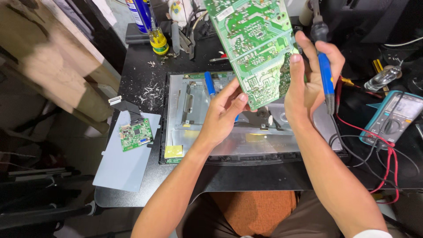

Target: The person uses a soldering iron and a desoldering pump to remove components from a green circuit board, then uses tweezers and a multimeter to check other components on the board.

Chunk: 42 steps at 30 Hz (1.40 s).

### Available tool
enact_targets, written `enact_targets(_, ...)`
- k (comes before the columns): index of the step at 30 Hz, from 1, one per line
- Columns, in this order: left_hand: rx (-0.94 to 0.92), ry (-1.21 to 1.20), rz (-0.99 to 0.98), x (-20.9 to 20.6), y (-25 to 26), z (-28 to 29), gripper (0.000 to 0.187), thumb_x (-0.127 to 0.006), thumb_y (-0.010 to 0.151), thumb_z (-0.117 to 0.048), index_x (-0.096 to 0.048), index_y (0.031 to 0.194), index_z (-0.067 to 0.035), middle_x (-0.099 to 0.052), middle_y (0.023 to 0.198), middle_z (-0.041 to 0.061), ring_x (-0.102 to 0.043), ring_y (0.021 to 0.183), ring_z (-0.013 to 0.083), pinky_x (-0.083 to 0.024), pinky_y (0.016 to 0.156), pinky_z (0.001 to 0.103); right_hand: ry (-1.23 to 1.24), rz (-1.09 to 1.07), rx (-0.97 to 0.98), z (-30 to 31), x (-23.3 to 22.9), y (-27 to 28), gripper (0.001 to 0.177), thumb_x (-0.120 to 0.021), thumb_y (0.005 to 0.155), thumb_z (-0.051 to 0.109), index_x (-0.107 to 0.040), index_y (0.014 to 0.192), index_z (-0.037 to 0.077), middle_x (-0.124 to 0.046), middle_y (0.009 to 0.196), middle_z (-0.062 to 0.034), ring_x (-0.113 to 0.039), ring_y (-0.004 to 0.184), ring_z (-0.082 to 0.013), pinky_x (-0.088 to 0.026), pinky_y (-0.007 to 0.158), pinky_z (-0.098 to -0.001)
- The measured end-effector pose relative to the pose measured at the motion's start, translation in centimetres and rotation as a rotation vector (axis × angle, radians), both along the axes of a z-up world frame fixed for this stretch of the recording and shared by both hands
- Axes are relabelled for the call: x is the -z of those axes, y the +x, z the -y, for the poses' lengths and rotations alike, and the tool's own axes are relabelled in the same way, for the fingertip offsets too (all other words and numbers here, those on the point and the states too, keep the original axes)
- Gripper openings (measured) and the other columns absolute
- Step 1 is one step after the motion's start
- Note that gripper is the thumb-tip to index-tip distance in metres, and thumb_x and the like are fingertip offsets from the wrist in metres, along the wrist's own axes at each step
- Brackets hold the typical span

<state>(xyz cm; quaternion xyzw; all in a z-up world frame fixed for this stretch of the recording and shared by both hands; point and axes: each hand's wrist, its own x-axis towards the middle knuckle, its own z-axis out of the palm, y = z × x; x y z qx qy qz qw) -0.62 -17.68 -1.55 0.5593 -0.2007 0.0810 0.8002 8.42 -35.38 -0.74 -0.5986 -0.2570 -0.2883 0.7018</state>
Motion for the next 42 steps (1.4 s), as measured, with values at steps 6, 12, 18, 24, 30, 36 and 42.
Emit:
enact_targets(6,0.020,0.020,-0.032,-0.1,-0.1,0.4,0.057,-0.050,0.114,-0.024,-0.033,0.164,-0.004,-0.062,0.134,0.003,-0.057,0.107,0.0109,-0.053,0.097,0.030,-0.062,0.059,0.025,0.6,1.8,-0.3,0.037,-0.059,0.121,-0.001,-0.031,0.142,0.009,-0.059,0.152,-0.0258,-0.062,0.121,-0.0182,-0.049,0.102,-0.0256)
enact_targets(12,-0.003,0.091,-0.020,0.2,0.0,0.6,0.054,-0.050,0.114,-0.024,-0.036,0.164,-0.006,-0.062,0.130,0.001,-0.055,0.101,0.0096,-0.052,0.092,0.027,-0.017,0.063,-0.007,1.2,2.1,-0.8,0.039,-0.060,0.122,-0.002,-0.030,0.144,0.010,-0.051,0.159,-0.0271,-0.063,0.122,-0.0208,-0.053,0.104,-0.0289)
enact_targets(18,-0.046,0.173,-0.050,0.4,-0.1,0.9,0.057,-0.053,0.112,-0.023,-0.036,0.164,-0.007,-0.061,0.115,-0.002,-0.049,0.089,0.0078,-0.048,0.082,0.024,-0.019,0.052,0.007,1.7,2.4,-0.8,0.040,-0.064,0.122,0.001,-0.031,0.144,0.010,-0.051,0.159,-0.0288,-0.062,0.124,-0.0224,-0.052,0.105,-0.0306)
enact_targets(24,-0.021,0.151,-0.004,0.4,0.1,0.8,0.051,-0.051,0.114,-0.021,-0.041,0.161,-0.006,-0.056,0.132,0.000,-0.052,0.105,0.0074,-0.050,0.088,0.025,-0.052,0.060,0.025,1.9,2.5,-0.9,0.041,-0.063,0.124,0.001,-0.030,0.145,0.011,-0.052,0.158,-0.0284,-0.061,0.127,-0.0225,-0.052,0.108,-0.0314)
enact_targets(30,-0.024,0.167,0.007,0.8,0.1,0.6,0.049,-0.052,0.114,-0.019,-0.043,0.160,-0.005,-0.052,0.138,0.003,-0.052,0.109,0.0084,-0.050,0.090,0.026,-0.053,0.050,0.017,2.0,2.5,-0.9,0.041,-0.063,0.123,-0.001,-0.030,0.145,0.011,-0.052,0.158,-0.0280,-0.062,0.124,-0.0218,-0.052,0.105,-0.0306)
enact_targets(36,-0.118,0.161,0.098,1.6,0.5,0.5,0.044,-0.052,0.117,-0.019,-0.048,0.158,-0.003,-0.050,0.152,0.006,-0.049,0.134,0.0116,-0.041,0.115,0.028,-0.026,0.018,-0.020,1.7,2.3,-1.2,0.041,-0.063,0.121,0.000,-0.031,0.144,0.011,-0.052,0.155,-0.0253,-0.064,0.108,-0.0186,-0.054,0.094,-0.0281)
enact_targets(42,0.023,-0.141,-0.075,2.0,0.8,0.8,0.042,-0.046,0.116,-0.023,-0.045,0.154,-0.005,-0.055,0.145,0.006,-0.055,0.131,0.0147,-0.049,0.113,0.035,-0.021,-0.041,-0.047,0.8,2.5,-2.1,0.042,-0.064,0.119,0.001,-0.031,0.142,0.012,-0.052,0.156,-0.0224,-0.063,0.109,-0.0176,-0.055,0.096,-0.0289)
